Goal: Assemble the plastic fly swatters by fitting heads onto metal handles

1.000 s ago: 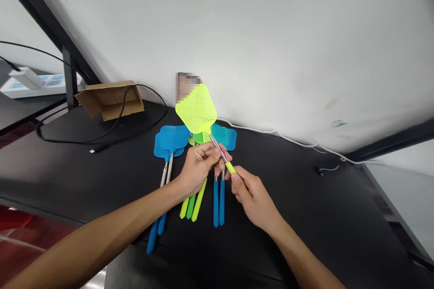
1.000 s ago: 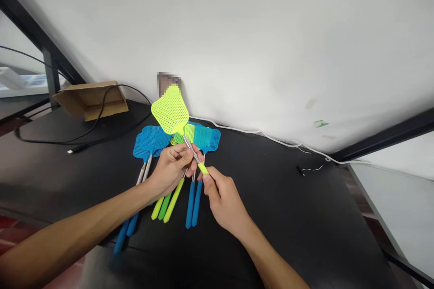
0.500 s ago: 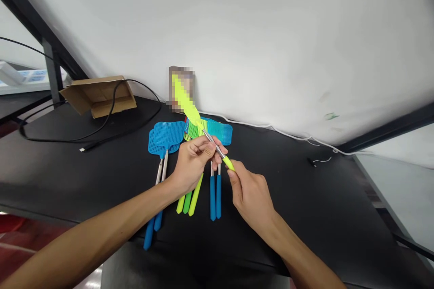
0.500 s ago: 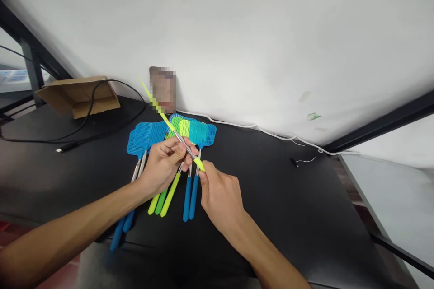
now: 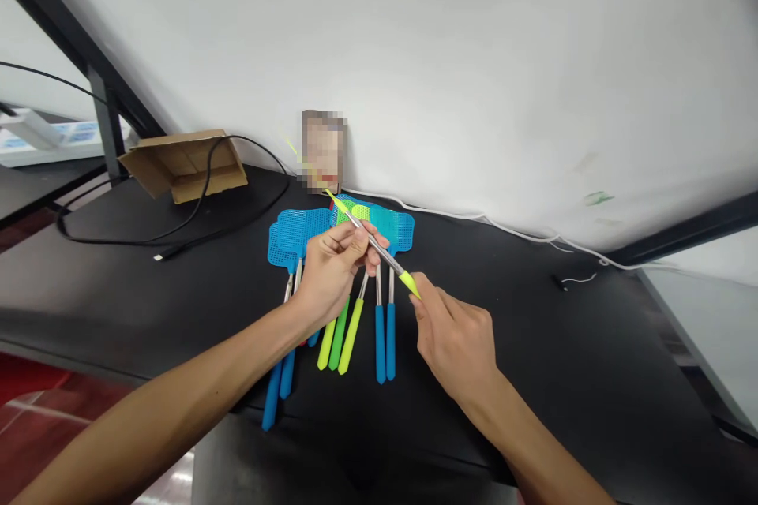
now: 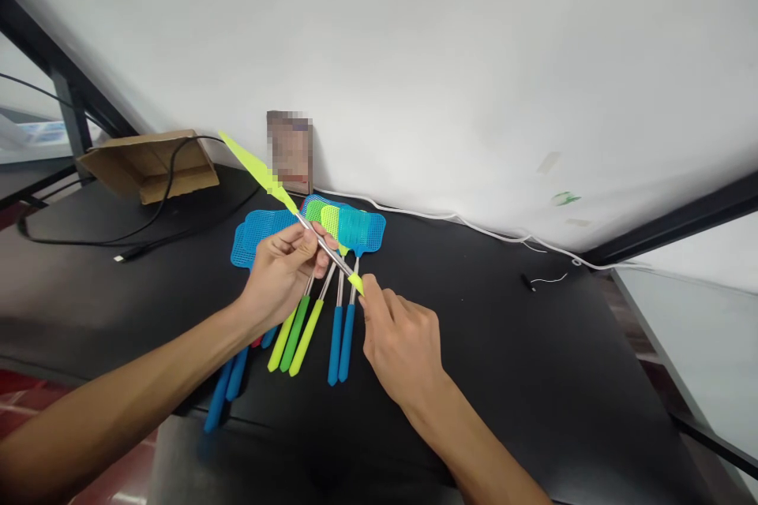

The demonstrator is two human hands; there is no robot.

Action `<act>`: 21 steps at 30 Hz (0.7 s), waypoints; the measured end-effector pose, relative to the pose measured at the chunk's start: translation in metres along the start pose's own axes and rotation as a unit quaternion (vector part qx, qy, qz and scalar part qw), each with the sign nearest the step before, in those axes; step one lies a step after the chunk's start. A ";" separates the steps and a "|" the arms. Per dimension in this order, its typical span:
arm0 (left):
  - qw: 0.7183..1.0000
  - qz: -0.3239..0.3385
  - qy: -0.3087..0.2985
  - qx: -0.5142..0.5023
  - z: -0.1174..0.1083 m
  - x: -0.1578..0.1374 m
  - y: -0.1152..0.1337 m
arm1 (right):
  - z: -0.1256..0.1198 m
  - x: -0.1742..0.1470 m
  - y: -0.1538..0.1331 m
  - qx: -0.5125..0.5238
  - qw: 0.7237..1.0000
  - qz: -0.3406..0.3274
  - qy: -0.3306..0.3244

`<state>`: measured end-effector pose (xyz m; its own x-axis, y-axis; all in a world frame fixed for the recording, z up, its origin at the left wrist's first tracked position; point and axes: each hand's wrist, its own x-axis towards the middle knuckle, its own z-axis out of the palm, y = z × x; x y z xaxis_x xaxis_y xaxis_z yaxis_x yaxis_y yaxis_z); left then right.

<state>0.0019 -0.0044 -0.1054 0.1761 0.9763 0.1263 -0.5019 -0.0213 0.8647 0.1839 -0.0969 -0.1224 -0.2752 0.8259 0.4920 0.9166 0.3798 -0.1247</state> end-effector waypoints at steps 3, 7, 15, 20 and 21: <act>0.995 0.074 0.058 -0.012 -0.019 0.019 0.012 | 0.002 0.000 0.010 -0.014 1.000 0.027 -0.005; 0.984 0.151 0.089 0.022 -0.031 0.031 0.018 | 0.007 0.009 0.027 -0.054 0.985 0.143 -0.075; 0.984 -0.040 -0.116 0.127 -0.006 -0.010 -0.004 | 0.009 0.014 0.046 -0.144 0.966 0.188 -0.105; 0.971 -0.115 -0.167 0.128 -0.004 -0.009 -0.003 | 0.009 0.011 0.063 -0.165 0.965 0.179 -0.100; 0.966 -0.121 -0.177 0.144 -0.003 -0.008 -0.003 | 0.009 0.011 0.066 -0.159 0.964 0.185 -0.107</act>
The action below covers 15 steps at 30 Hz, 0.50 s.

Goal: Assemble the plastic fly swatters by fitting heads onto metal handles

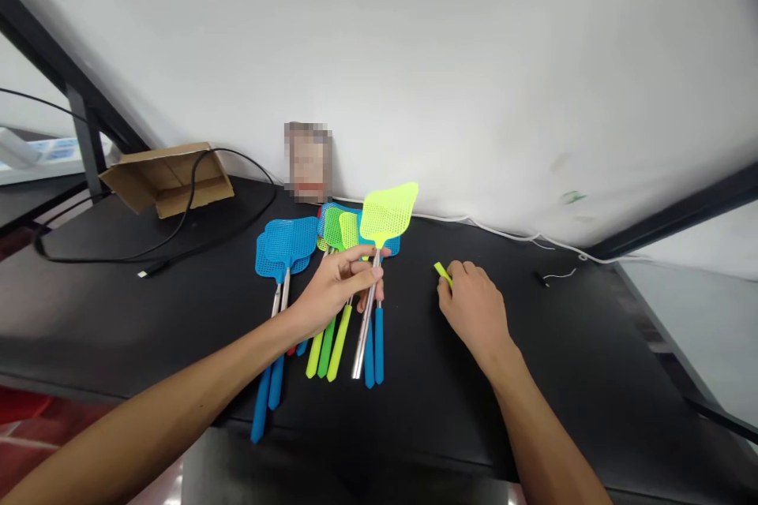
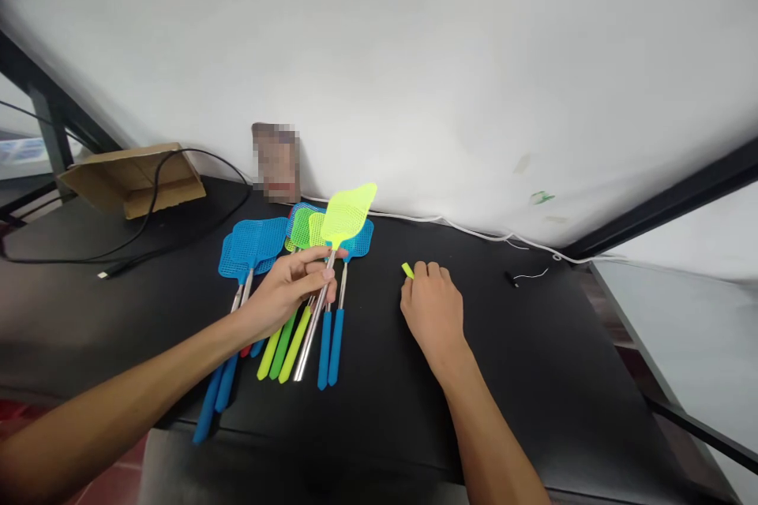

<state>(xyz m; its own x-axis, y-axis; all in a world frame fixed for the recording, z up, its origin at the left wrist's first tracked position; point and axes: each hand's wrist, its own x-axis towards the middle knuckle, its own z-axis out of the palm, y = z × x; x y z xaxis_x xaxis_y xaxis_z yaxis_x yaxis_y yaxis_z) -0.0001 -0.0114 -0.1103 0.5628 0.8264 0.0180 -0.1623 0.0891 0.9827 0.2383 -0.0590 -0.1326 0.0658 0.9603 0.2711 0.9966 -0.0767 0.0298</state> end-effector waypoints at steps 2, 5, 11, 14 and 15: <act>0.999 -0.015 -0.023 0.043 0.005 0.003 0.000 | 0.000 0.002 0.003 0.012 1.000 0.005 -0.018; 0.990 -0.034 -0.066 0.118 0.018 0.008 -0.001 | -0.002 0.003 0.005 0.025 0.999 0.004 -0.032; 0.983 -0.025 -0.073 0.169 0.032 0.010 -0.008 | -0.007 0.005 0.008 0.063 0.995 -0.011 -0.081; 0.989 -0.026 -0.062 0.135 0.028 0.008 -0.011 | -0.007 0.006 0.014 0.092 0.991 -0.033 -0.091; 0.991 -0.026 -0.058 0.117 0.026 0.007 -0.011 | -0.007 0.006 0.016 0.105 0.989 -0.038 -0.093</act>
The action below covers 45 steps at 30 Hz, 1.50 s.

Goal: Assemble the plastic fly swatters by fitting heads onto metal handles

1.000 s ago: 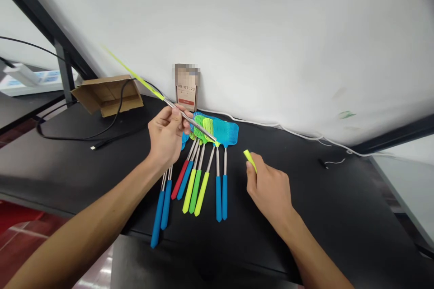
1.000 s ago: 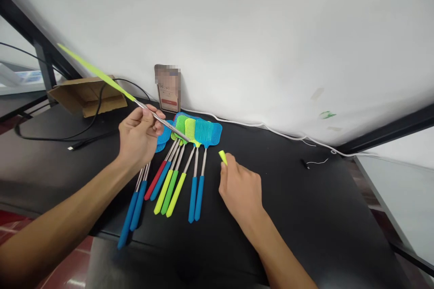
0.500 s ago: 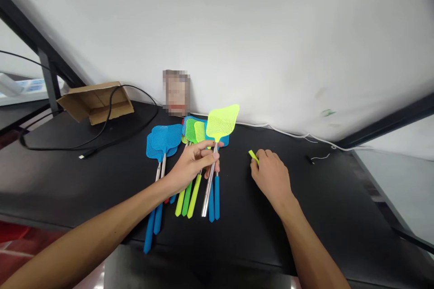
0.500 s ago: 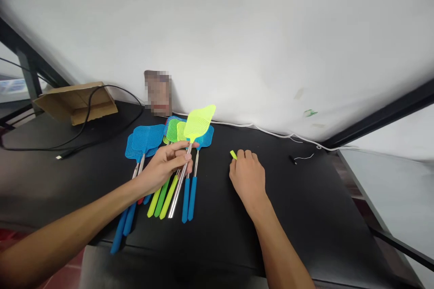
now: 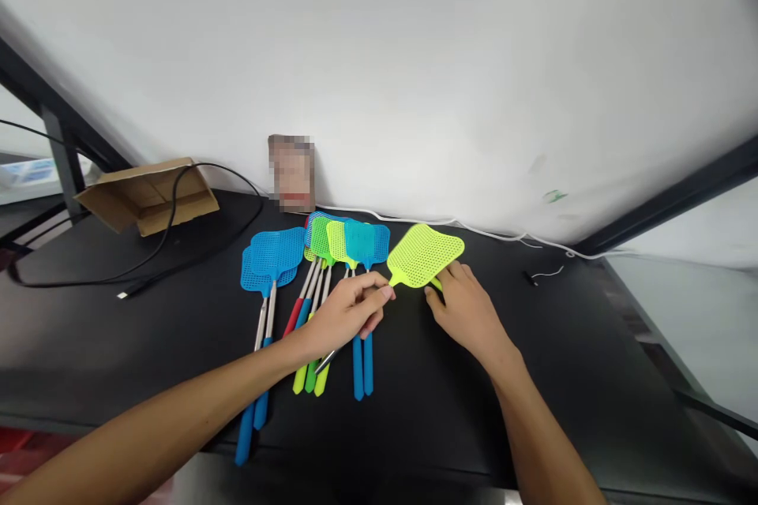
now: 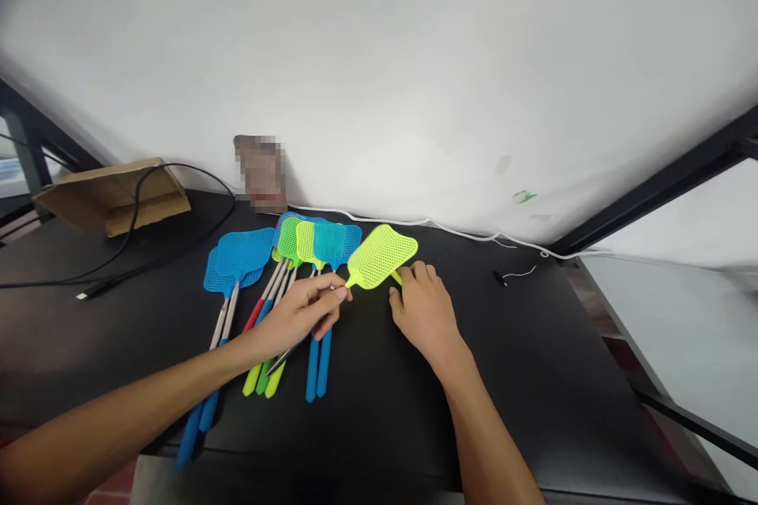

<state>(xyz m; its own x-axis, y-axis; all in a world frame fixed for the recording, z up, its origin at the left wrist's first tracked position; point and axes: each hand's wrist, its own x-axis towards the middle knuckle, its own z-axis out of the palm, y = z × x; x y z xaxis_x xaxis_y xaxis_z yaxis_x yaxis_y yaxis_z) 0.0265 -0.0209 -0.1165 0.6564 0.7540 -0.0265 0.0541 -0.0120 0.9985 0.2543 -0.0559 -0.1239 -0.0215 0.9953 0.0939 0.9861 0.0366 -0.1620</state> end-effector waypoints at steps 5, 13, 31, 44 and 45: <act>0.996 -0.009 0.023 -0.083 -0.005 -0.005 -0.002 | -0.012 -0.005 0.004 0.160 0.985 -0.056 -0.009; 0.995 -0.037 -0.038 -0.089 -0.004 -0.010 0.001 | -0.005 -0.005 -0.053 0.725 0.688 0.034 -0.008; 0.950 -0.136 -0.086 -0.268 -0.007 -0.008 0.003 | -0.004 -0.007 -0.065 0.802 0.577 0.150 -0.029; 0.907 -0.157 -0.071 -0.383 -0.016 -0.008 -0.001 | -0.015 0.010 0.026 0.668 0.687 0.216 0.190; 0.911 -0.150 -0.063 -0.379 -0.015 -0.008 -0.001 | -0.011 0.009 0.024 0.637 0.727 0.210 0.149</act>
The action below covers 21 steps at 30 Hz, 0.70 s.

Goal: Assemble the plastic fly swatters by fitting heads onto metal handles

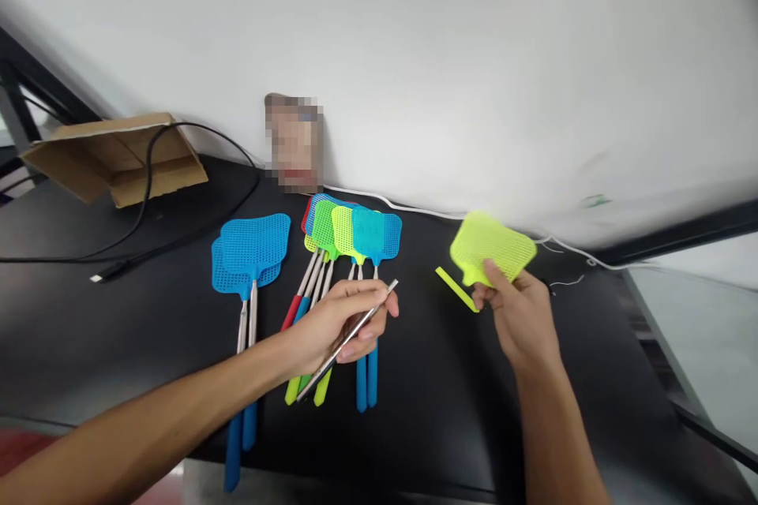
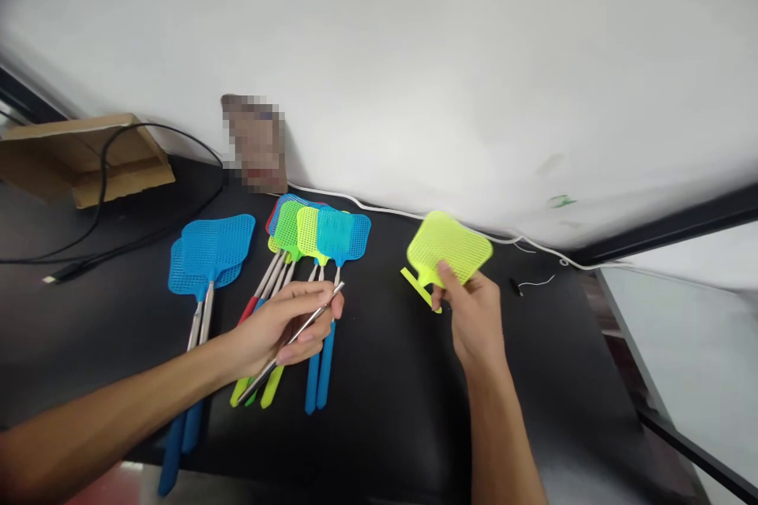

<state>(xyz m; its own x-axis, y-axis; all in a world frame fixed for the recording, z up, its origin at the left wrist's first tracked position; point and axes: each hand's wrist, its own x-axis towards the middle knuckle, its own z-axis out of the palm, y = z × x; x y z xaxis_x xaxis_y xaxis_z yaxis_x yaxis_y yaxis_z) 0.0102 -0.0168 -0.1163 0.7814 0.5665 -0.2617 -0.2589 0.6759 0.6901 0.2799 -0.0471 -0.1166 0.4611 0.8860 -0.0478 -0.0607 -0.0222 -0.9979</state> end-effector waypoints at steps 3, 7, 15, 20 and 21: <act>0.999 0.039 0.022 0.015 0.001 0.002 -0.001 | 0.004 -0.005 0.008 -0.168 0.981 0.002 -0.094; 0.995 0.089 0.049 0.003 0.003 0.005 -0.001 | 0.005 -0.006 0.009 -0.316 0.939 -0.034 -0.133; 0.987 0.119 0.096 -0.046 0.000 0.010 -0.005 | 0.011 -0.011 0.001 -0.542 0.834 -0.104 -0.019; 0.986 0.120 0.093 -0.073 0.000 0.010 -0.007 | 0.033 -0.035 0.000 -0.468 0.859 -0.157 -0.135; 0.985 0.121 0.097 -0.072 0.001 0.010 -0.007 | 0.040 -0.042 0.002 -0.453 0.860 -0.150 -0.179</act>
<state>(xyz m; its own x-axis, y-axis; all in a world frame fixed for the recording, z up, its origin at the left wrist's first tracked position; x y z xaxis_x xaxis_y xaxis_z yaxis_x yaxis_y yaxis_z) 0.0201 -0.0164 -0.1231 0.5680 0.7888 -0.2348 -0.5130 0.5624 0.6485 0.2250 -0.0657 -0.1150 0.0242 0.9971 0.0716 0.8036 0.0232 -0.5947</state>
